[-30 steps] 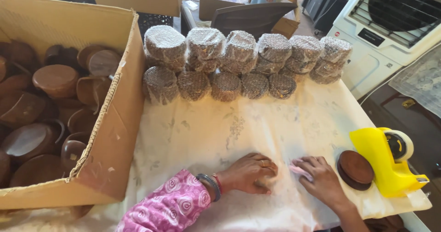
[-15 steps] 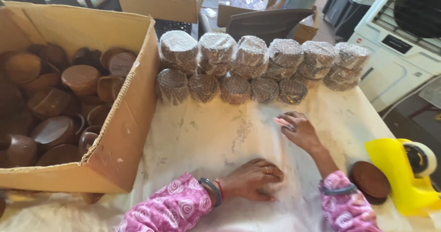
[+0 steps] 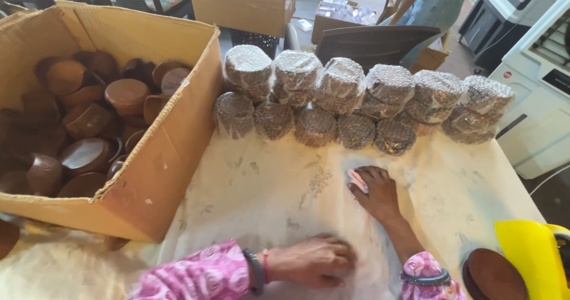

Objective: The person wraps individual clay pots in bubble wrap and secures them with tape. They then place the wrapped items into a box and use a pink cloth to wipe other unwrapped clay pots.

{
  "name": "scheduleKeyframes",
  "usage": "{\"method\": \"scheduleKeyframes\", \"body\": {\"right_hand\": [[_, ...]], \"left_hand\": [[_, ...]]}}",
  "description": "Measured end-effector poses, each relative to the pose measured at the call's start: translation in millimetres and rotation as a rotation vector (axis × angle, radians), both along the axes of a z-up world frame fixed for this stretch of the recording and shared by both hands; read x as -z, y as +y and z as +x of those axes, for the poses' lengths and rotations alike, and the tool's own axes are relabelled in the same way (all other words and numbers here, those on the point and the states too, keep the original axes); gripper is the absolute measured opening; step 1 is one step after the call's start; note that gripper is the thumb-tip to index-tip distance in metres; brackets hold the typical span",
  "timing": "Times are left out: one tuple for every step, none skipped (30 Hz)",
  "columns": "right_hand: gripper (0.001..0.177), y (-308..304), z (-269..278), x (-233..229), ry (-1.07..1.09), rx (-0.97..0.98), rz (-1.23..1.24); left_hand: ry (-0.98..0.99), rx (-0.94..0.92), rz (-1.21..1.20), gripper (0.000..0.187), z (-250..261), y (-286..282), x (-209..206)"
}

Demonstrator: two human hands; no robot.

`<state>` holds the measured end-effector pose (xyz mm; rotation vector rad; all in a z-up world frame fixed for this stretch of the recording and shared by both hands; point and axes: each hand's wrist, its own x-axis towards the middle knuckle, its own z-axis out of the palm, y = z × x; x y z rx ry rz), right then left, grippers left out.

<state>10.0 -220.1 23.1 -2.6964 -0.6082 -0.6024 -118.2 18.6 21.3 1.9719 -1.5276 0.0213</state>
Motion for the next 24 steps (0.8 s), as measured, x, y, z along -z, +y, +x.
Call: {"method": "scheduleKeyframes", "body": {"right_hand": [[0.044,0,1,-2,-0.004,0.003,0.001],[0.044,0,2,-4,0.007,0.008,0.005],[0.045,1,0,-4,0.023,0.014,0.013],[0.045,1,2,-5,0.024,0.017,0.017],[0.044,1,0,-3,0.026,0.015,0.024],[0.044,1,-1,-2,0.029,0.014,0.031],[0.044,0,-1,-2,0.029,0.016,0.039],[0.044,0,-1,-2,0.02,0.015,0.039],[0.044,1,-1,-1,0.01,0.012,0.041],[0.044,0,0,-1,0.01,0.013,0.051],[0.043,0,1,1,0.013,0.016,0.042],[0.043,1,1,3,0.015,0.02,0.033],[0.043,0,1,3,0.019,0.018,0.036],[0.043,1,0,4,0.019,0.017,0.032],[0.043,0,0,3,0.016,0.018,0.025],[0.043,0,-1,3,0.017,0.016,0.025],[0.043,0,-1,1,0.02,0.018,0.02],[0.044,0,-1,0,0.023,0.019,0.015],[0.044,1,-2,-1,0.02,0.019,0.015],[0.044,1,-2,-1,0.03,0.025,0.013],[0.045,1,-3,-2,0.04,0.032,0.01],[0.045,1,-3,-4,0.036,0.034,0.007],[0.045,1,-3,-5,0.046,0.034,0.01],[0.045,2,-3,-6,0.056,0.034,0.013]], "left_hand": [[-0.004,0.003,0.001,0.05,-4,7,-21],[0.02,0.025,0.02,0.047,-7,15,-42],[0.048,0.047,0.043,0.044,-13,23,-62],[0.049,0.05,0.047,0.044,-19,37,-99],[-0.049,-0.02,0.029,0.042,-26,52,-135],[-0.148,-0.09,0.01,0.04,-34,67,-171],[-0.147,-0.087,0.018,0.04,-33,79,-190],[-0.17,-0.242,-0.008,0.036,-34,92,-210],[-0.194,-0.399,-0.032,0.033,-34,105,-231],[-0.196,-0.398,-0.022,0.033,-30,121,-256],[-0.332,-0.504,-0.007,0.035,-27,136,-280],[-0.47,-0.609,0.009,0.037,-24,152,-305],[-0.467,-0.61,0.013,0.037,-10,174,-309],[-0.487,-0.84,0.139,0.04,3,196,-313],[-0.503,-1.07,0.264,0.044,17,219,-317],[-0.502,-1.071,0.265,0.044,38,252,-305],[-0.526,-1.191,0.437,0.054,60,286,-293],[-0.547,-1.309,0.611,0.064,82,320,-282],[-0.549,-1.31,0.609,0.064,95,350,-263],[-0.363,-1.429,0.859,0.071,109,380,-245],[-0.162,-1.536,1.104,0.078,124,409,-225],[-0.163,-1.536,1.098,0.078,122,413,-209],[0.045,-1.539,1.187,0.086,121,418,-192],[0.256,-1.53,1.268,0.093,121,422,-175]]}}
